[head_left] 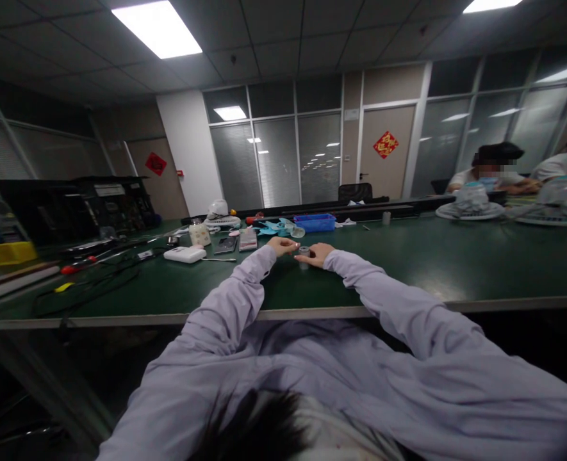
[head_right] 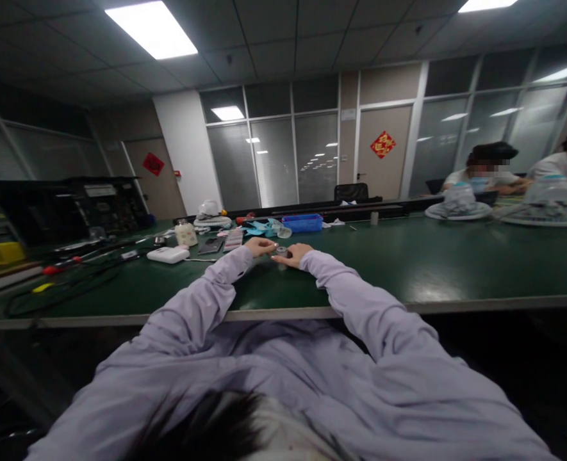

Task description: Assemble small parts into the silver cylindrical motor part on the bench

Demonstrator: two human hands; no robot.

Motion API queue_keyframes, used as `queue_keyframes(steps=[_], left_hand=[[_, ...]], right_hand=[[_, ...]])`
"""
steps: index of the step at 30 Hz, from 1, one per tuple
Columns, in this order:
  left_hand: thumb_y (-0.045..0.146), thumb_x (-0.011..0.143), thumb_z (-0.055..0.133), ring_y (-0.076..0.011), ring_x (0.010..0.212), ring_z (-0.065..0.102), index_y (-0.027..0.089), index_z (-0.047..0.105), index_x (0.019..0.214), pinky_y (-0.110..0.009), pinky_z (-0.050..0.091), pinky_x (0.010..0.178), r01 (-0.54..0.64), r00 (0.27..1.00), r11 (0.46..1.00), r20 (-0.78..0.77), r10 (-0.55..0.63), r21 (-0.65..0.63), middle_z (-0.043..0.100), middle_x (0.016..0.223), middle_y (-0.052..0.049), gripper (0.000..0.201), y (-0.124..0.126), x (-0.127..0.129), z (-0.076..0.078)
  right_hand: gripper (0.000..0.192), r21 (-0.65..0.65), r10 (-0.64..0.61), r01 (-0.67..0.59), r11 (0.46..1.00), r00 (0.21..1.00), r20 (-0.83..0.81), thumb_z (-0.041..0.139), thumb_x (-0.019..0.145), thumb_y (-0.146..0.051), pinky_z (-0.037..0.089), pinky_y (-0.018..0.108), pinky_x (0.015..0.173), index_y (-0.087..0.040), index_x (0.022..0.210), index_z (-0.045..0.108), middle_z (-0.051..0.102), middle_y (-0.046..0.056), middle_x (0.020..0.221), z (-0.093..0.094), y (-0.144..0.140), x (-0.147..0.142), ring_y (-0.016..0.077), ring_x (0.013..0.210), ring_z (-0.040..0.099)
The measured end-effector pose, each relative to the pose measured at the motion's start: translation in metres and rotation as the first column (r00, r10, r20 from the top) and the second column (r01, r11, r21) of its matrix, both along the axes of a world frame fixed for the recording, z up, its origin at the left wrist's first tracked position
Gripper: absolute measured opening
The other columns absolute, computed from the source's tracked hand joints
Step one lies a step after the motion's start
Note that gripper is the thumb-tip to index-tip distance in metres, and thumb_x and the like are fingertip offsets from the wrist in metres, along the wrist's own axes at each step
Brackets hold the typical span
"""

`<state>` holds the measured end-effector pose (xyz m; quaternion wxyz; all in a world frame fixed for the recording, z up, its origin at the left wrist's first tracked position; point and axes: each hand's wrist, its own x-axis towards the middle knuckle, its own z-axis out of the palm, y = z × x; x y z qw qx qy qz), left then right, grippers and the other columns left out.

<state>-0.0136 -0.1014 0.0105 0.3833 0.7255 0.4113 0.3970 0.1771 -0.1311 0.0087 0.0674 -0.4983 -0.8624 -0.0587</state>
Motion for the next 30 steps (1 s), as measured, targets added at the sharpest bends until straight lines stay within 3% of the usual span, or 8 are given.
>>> queue_keyframes(steps=[10, 21, 30], left_hand=[[0.029, 0.089, 0.056, -0.0189, 0.092, 0.062, 0.013, 0.057, 0.110, -0.038, 0.054, 0.078, 0.024, 0.997, 0.999, -0.079, -0.026, -0.022, 0.061, 0.108, -0.008, 0.026, -0.012, 0.016, 0.008], [0.030, 0.089, 0.056, -0.0200, 0.095, 0.061, 0.014, 0.055, 0.114, -0.040, 0.053, 0.080, 0.034, 0.999, 0.999, 0.034, -0.035, 0.031, 0.059, 0.112, -0.008, 0.029, -0.018, 0.022, 0.014], [0.030, 0.090, 0.055, -0.0184, 0.090, 0.062, 0.014, 0.056, 0.112, -0.037, 0.054, 0.076, 0.001, 1.000, 0.999, -0.001, -0.001, 0.039, 0.061, 0.109, -0.008, 0.028, -0.028, 0.022, 0.022]], right_hand=[[0.028, -0.039, -0.008, 0.005, 0.999, 0.998, -0.067, 0.052, 0.092, -0.039, 0.051, 0.038, 0.082, -0.014, 0.101, 0.061, 0.064, 0.005, 0.101, 0.000, 0.000, -0.001, 0.0182, 0.091, 0.062], [0.028, -0.058, -0.015, 0.010, 0.998, 0.996, -0.085, 0.052, 0.092, -0.038, 0.051, 0.037, 0.081, -0.014, 0.102, 0.061, 0.064, 0.005, 0.101, 0.000, 0.000, -0.001, 0.0182, 0.090, 0.062], [0.028, -0.076, -0.037, 0.028, 0.997, 0.992, -0.123, 0.053, 0.092, -0.038, 0.050, 0.040, 0.084, -0.014, 0.104, 0.060, 0.063, 0.007, 0.106, 0.004, -0.004, -0.002, 0.0191, 0.095, 0.061]])
